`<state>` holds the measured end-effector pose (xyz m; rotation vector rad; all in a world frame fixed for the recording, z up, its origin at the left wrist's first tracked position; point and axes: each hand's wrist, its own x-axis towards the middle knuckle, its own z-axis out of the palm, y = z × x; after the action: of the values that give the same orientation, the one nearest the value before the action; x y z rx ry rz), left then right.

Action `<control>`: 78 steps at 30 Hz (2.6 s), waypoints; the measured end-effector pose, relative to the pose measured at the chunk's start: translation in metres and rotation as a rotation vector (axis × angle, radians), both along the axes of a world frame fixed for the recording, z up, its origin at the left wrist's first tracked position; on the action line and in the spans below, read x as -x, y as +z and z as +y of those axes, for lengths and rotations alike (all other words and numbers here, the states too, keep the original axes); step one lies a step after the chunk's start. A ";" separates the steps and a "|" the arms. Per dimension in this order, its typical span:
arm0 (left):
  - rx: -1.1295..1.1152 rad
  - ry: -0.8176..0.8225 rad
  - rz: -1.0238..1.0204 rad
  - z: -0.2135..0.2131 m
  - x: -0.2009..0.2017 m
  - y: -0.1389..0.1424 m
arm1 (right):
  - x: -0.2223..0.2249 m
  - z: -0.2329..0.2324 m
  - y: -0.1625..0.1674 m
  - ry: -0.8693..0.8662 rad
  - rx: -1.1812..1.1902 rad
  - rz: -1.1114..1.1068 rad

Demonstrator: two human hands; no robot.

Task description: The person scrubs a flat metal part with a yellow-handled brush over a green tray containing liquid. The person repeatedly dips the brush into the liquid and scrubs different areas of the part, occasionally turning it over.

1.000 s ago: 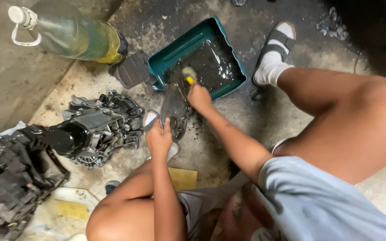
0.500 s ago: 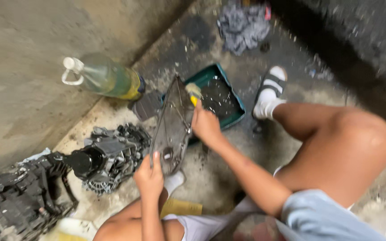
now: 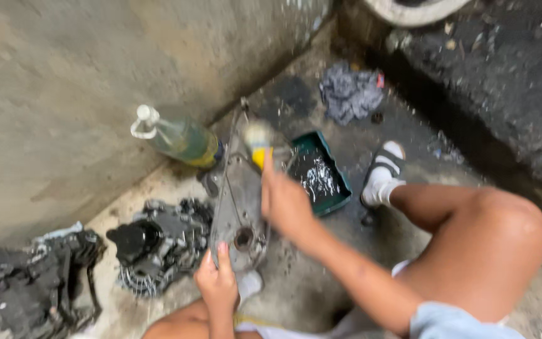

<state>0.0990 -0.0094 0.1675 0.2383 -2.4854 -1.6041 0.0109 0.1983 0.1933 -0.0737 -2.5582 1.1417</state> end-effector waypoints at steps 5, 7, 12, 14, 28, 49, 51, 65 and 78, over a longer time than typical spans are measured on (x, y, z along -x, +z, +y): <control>0.135 0.023 0.010 -0.002 0.000 0.016 | -0.010 -0.018 -0.008 0.035 0.037 -0.067; 0.194 -0.019 0.055 -0.004 -0.003 0.014 | 0.017 -0.008 -0.022 -0.008 0.107 0.066; 0.250 0.057 -0.097 0.004 0.010 -0.019 | 0.041 -0.018 -0.074 0.046 0.096 -0.137; 0.295 0.043 -0.064 0.003 0.023 -0.040 | 0.025 -0.035 -0.100 0.094 0.093 -0.177; 0.298 0.139 -0.344 0.004 0.080 -0.229 | 0.100 0.090 -0.336 -0.095 -0.216 -0.925; 0.348 0.031 -0.672 0.011 0.129 -0.291 | 0.133 -0.048 -0.387 0.083 -0.059 -0.699; 0.293 0.036 -0.659 0.012 0.124 -0.292 | 0.149 -0.038 -0.399 0.140 -0.076 -0.790; 0.371 -0.017 -0.572 0.020 0.113 -0.286 | 0.164 -0.038 -0.403 0.054 -0.017 -0.826; 0.500 -0.015 -0.590 0.044 0.093 -0.274 | 0.156 -0.036 -0.380 0.011 0.101 -0.930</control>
<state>0.0062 0.0341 -0.1066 0.6995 -3.2222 -0.9469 -0.1455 0.1625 -0.1868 -0.7828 -3.2534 1.4815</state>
